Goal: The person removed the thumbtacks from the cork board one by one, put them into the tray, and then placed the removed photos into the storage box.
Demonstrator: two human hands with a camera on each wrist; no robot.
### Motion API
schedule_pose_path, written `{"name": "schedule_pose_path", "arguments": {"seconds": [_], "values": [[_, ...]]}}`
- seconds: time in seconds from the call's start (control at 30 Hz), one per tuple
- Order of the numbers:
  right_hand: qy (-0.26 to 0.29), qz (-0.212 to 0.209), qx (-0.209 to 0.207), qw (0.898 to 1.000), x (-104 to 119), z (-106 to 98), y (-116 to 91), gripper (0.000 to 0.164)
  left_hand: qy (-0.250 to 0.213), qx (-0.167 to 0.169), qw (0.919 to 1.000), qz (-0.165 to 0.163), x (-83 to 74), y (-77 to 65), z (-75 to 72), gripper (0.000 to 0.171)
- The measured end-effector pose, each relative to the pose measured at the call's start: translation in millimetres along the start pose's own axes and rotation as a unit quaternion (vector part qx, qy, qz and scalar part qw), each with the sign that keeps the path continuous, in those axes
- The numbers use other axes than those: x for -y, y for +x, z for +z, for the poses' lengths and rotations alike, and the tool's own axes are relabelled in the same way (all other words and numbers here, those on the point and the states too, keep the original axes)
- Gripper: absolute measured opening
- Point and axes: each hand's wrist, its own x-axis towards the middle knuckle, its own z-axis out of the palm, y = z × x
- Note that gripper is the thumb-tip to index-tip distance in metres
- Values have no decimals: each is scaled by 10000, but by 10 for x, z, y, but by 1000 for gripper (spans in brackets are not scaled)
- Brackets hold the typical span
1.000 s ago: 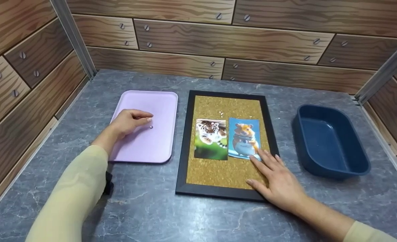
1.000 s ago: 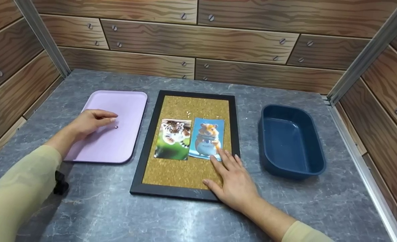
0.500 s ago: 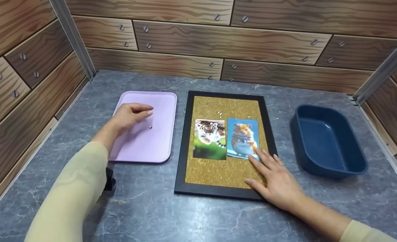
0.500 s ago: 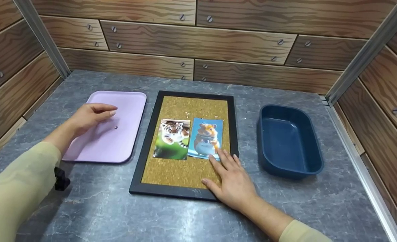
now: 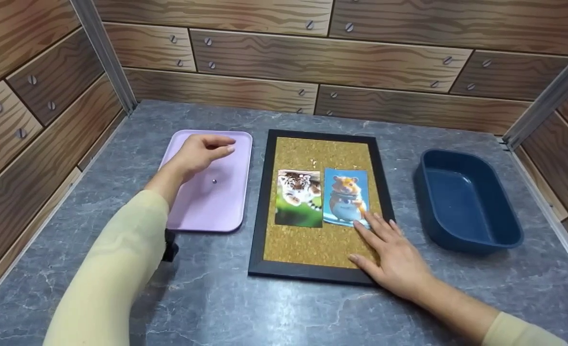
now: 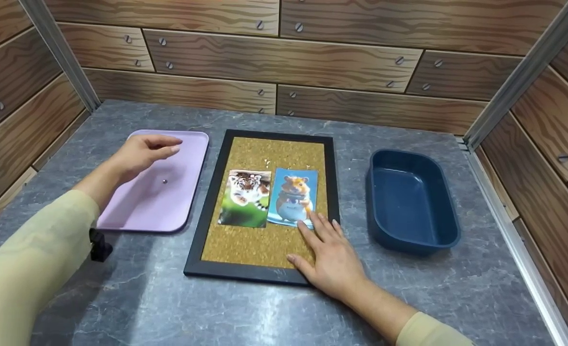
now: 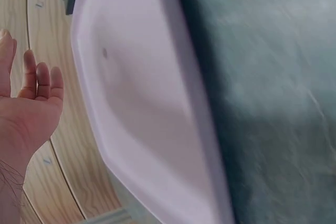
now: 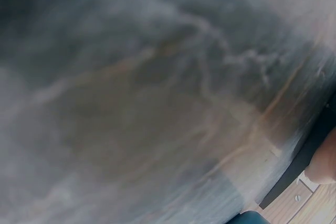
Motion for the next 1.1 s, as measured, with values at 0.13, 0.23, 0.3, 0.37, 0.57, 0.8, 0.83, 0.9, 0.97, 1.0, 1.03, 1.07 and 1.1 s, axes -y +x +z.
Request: {"name": "schedule_pose_path", "arguments": {"seconds": [0.13,0.23,0.3,0.37,0.57,0.8,0.83,0.9,0.97,1.0,1.03,1.07,1.1], "values": [[-3,-2,-18,10000,-1,-3,-1,71,-2,53,9999,91,-111,72,97,38],[5,20,-13,10000,1,-5,-1,71,21,99,9998,178,-182,127,174,37],[4,33,-8,10000,1,-8,-2,72,32,142,9996,231,-224,161,232,37],[1,42,0,10000,0,-9,-3,72,22,187,9995,272,-252,196,294,37],[0,2,-6,10000,-5,-1,-6,71,-177,348,9985,395,-324,275,476,37],[3,-16,15,10000,-7,6,-5,71,-339,476,9970,510,-399,345,660,37],[0,-20,21,10000,-7,7,-4,71,-379,497,9966,535,-407,358,687,36],[-2,-27,20,10000,-9,5,-4,71,-430,537,9958,605,-426,382,743,36],[-2,-43,18,10000,-8,2,-3,72,-452,587,9951,661,-448,405,803,35],[-3,-48,17,10000,-8,1,-3,72,-476,620,9946,688,-459,416,835,35],[-4,-49,10,10000,-8,0,-4,72,-487,655,9942,702,-470,427,868,36],[-1,-54,5,10000,-9,-1,-5,71,-507,692,9938,711,-482,437,901,36],[-2,-53,1,10000,-8,-1,-5,71,-517,727,9935,712,-491,447,935,36]]}}
